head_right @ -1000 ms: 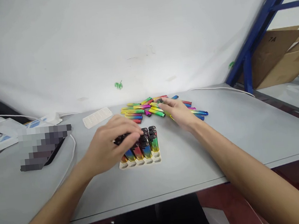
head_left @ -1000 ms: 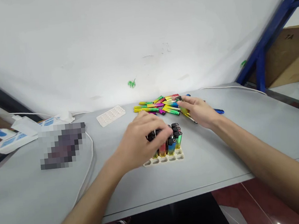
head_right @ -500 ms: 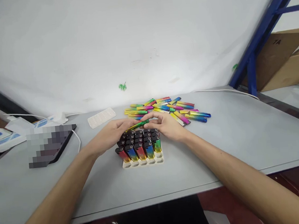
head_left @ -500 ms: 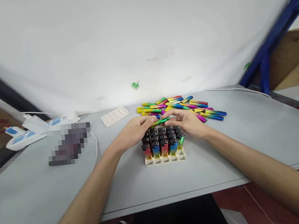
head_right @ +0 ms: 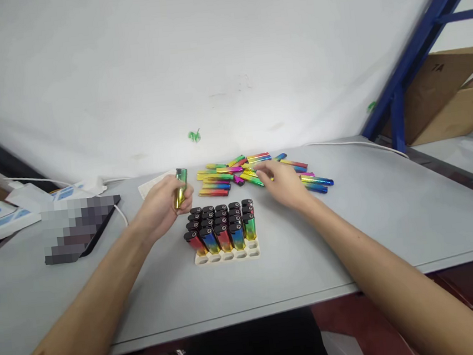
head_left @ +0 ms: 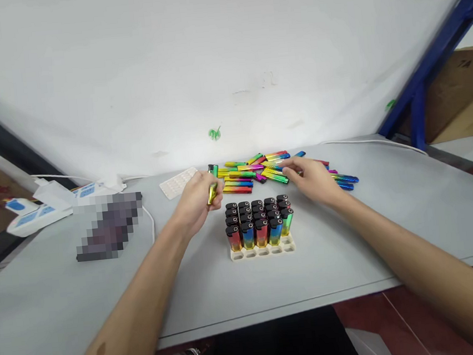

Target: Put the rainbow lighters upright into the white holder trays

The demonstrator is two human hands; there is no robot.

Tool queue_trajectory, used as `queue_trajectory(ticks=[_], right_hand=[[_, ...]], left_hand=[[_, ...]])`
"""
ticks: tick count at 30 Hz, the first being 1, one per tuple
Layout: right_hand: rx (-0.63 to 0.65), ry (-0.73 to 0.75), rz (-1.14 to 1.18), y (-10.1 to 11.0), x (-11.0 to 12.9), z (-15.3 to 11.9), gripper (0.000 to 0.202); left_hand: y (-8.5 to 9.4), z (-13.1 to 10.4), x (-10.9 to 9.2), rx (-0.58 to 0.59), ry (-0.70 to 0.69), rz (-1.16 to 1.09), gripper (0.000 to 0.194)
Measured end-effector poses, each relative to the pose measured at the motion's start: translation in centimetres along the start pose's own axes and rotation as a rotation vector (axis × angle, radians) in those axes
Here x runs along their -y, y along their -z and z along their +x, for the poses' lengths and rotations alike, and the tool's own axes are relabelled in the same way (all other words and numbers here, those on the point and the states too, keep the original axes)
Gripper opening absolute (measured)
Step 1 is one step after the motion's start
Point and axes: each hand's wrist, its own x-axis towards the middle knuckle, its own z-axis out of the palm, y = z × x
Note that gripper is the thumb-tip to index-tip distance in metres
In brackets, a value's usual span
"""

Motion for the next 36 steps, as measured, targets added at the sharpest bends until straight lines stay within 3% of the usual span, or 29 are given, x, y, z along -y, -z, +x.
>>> queue_trajectory(ticks=[4,6,14,22,32,36], right_hand=[[-0.028,-0.068,-0.074,0.5,-1.0,0.4,0.024],[-0.027,-0.078,-0.081,0.4,-1.2,0.4,0.024],[0.006,-0.055,-0.072,0.0,-1.4,0.3,0.022],[0.026,-0.039,-0.096,-0.1,-1.1,0.2,0.022],[0.037,-0.028,-0.105,-0.1,-1.0,0.1,0.025],[0.057,-0.038,-0.092,-0.2,-0.9,0.0,0.025]], left_hand=[[0.6,0.7,0.6,-0.085,0.049,-0.083,0.048],[0.7,1.0,1.0,-0.136,0.049,-0.074,0.055],[0.1,0.9,1.1,-0.203,0.099,-0.093,0.039],[-0.1,0.5,0.8,-0.099,0.025,-0.183,0.027],[-0.5,0.4,1.5,-0.114,0.042,-0.106,0.038],[-0.5,0.4,1.3,-0.113,0.032,-0.087,0.032]])
